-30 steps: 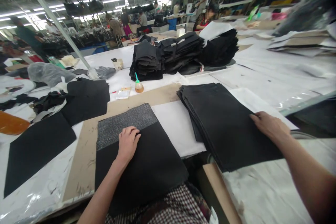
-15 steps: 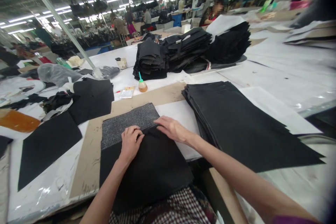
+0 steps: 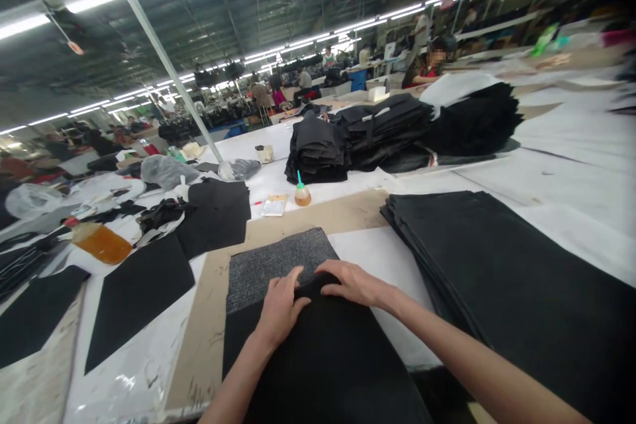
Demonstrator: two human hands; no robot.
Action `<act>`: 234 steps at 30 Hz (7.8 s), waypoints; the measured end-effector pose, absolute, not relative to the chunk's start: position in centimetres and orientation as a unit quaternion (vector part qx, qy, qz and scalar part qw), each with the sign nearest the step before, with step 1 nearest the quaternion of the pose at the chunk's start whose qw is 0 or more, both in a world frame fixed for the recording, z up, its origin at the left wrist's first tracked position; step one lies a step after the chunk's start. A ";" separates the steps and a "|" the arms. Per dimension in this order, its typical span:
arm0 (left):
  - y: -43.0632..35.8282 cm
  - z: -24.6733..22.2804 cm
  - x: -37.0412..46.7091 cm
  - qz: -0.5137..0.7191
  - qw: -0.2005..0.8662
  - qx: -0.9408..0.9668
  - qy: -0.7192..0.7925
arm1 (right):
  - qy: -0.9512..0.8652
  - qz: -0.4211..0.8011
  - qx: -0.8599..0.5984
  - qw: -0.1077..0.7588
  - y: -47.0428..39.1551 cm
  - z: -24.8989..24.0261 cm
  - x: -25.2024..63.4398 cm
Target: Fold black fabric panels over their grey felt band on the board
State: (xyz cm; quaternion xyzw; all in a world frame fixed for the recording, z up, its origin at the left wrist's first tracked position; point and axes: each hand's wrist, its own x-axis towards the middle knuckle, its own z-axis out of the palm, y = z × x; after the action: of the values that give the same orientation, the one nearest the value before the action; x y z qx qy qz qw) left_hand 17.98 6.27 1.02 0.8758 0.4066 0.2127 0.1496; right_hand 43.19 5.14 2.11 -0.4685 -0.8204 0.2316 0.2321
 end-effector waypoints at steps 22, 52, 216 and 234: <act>7.3 -0.1 18.9 0.186 -0.058 0.926 0.322 | -0.882 0.051 -0.422 0.201 6.3 -1.1 47.0; 7.2 -0.2 17.1 0.165 -0.056 0.939 0.296 | -0.783 -0.045 -0.597 0.170 0.2 -0.3 36.7; 0.4 2.2 2.2 0.509 0.551 0.436 0.497 | -0.857 0.034 -0.471 0.205 4.5 1.3 39.0; 0.5 4.7 3.1 0.361 0.349 0.543 0.673 | -0.859 0.113 -0.467 0.177 -1.3 8.5 40.8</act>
State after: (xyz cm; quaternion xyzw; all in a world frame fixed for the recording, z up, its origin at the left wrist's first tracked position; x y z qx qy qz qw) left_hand 3.14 0.53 4.74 0.5431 0.6730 0.3608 0.3492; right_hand 40.84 -1.31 8.50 -0.4668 -0.8591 0.1129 0.1767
